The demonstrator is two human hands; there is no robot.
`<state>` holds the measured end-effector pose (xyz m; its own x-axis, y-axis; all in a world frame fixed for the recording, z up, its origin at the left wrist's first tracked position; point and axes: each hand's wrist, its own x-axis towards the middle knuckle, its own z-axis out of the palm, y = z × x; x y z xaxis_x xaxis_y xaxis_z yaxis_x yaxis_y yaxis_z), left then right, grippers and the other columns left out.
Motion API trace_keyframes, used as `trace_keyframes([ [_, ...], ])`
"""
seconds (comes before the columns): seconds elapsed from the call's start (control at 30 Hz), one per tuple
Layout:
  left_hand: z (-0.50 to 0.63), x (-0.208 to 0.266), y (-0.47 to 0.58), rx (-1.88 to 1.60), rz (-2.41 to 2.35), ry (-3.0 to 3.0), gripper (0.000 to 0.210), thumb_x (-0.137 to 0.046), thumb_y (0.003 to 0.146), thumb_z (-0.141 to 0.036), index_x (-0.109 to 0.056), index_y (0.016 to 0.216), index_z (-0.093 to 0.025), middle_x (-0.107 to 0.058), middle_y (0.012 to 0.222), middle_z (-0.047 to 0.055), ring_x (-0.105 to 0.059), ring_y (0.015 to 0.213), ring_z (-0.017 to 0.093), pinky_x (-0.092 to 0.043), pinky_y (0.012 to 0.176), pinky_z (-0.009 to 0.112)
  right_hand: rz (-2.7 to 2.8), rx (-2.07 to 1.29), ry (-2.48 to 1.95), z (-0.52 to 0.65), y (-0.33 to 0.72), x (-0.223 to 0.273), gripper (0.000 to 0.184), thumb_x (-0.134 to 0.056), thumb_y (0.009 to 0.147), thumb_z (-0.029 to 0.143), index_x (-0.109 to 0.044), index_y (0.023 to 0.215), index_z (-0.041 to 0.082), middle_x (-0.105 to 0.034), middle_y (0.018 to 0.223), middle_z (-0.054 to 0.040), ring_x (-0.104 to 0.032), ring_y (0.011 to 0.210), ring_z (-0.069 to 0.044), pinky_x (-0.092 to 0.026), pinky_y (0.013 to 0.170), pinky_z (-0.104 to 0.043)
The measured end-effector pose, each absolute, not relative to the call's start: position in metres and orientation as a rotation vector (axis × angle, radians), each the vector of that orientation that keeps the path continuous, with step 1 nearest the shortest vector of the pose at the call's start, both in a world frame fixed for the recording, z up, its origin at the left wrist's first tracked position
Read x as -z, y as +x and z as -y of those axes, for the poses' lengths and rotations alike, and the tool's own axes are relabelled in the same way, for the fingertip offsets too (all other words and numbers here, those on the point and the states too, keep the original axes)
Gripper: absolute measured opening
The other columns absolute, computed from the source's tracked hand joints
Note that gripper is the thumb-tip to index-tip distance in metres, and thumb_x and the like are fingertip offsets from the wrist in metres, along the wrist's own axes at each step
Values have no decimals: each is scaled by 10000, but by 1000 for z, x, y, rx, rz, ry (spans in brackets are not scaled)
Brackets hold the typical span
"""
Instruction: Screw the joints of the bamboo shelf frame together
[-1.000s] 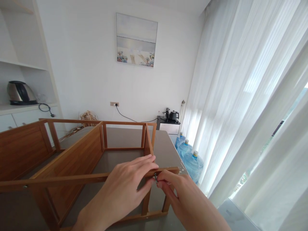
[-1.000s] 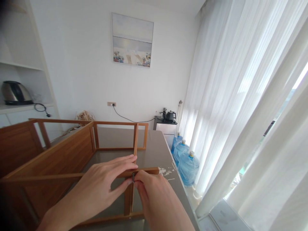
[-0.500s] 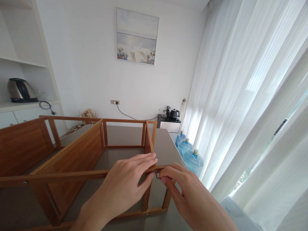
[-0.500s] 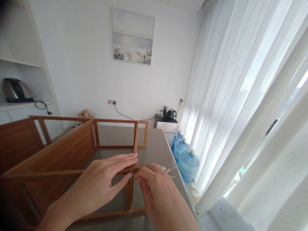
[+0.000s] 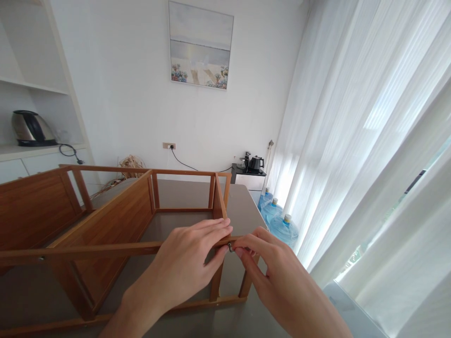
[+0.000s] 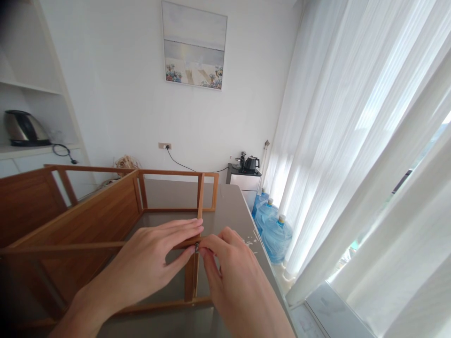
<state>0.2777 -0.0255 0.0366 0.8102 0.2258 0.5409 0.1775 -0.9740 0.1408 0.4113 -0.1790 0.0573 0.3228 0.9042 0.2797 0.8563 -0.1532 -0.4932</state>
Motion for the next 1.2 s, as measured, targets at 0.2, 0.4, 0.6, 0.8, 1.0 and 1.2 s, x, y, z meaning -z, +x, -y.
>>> trace_keyframes([
  [0.2,27,-37,276,-861,-337,2923,366,-492,978,-299,-656,1304,-278,-603,1425,-60,-628,1264,184,-559,1060,359,1560,-62,-2025,176,413,-56,235,-456,1013,224,-675,939,266,-638,915,-6,-627,814,-157,-480,700,-272],
  [0.4,26,-36,276,-877,-347,2934,370,-491,980,-306,-651,1312,-279,-601,1426,-70,-628,1264,181,-561,1056,359,1547,-145,-2064,174,413,-56,265,-436,1014,226,-633,837,234,-697,843,2,-632,757,-165,-433,664,-275],
  [0.6,24,-34,278,-895,-332,2959,370,-512,969,-295,-644,1314,-289,-603,1422,-79,-636,1252,175,-574,1035,357,1595,-273,-2025,176,414,-51,233,-420,1021,237,-566,839,254,-669,813,45,-563,711,-139,-364,633,-251],
  [0.8,24,-34,278,-903,-336,2963,360,-505,974,-302,-649,1304,-283,-603,1421,-75,-641,1245,177,-578,1027,358,1611,-296,-1953,180,419,-52,227,-443,1010,201,-565,826,254,-658,815,65,-550,726,-123,-360,651,-241],
  [1.0,24,-33,277,-906,-336,2954,350,-505,982,-317,-652,1298,-289,-612,1413,-75,-645,1240,177,-583,1019,357,1602,-281,-1906,180,422,-53,241,-509,983,161,-669,847,280,-712,932,65,-625,859,-124,-414,748,-238],
  [1.2,25,-33,277,-913,-325,2947,359,-508,977,-298,-643,1310,-295,-610,1417,-77,-639,1249,180,-582,1023,366,1588,-248,-1877,180,424,-47,267,-506,1006,193,-724,968,342,-678,1004,48,-635,894,-115,-448,782,-241],
])
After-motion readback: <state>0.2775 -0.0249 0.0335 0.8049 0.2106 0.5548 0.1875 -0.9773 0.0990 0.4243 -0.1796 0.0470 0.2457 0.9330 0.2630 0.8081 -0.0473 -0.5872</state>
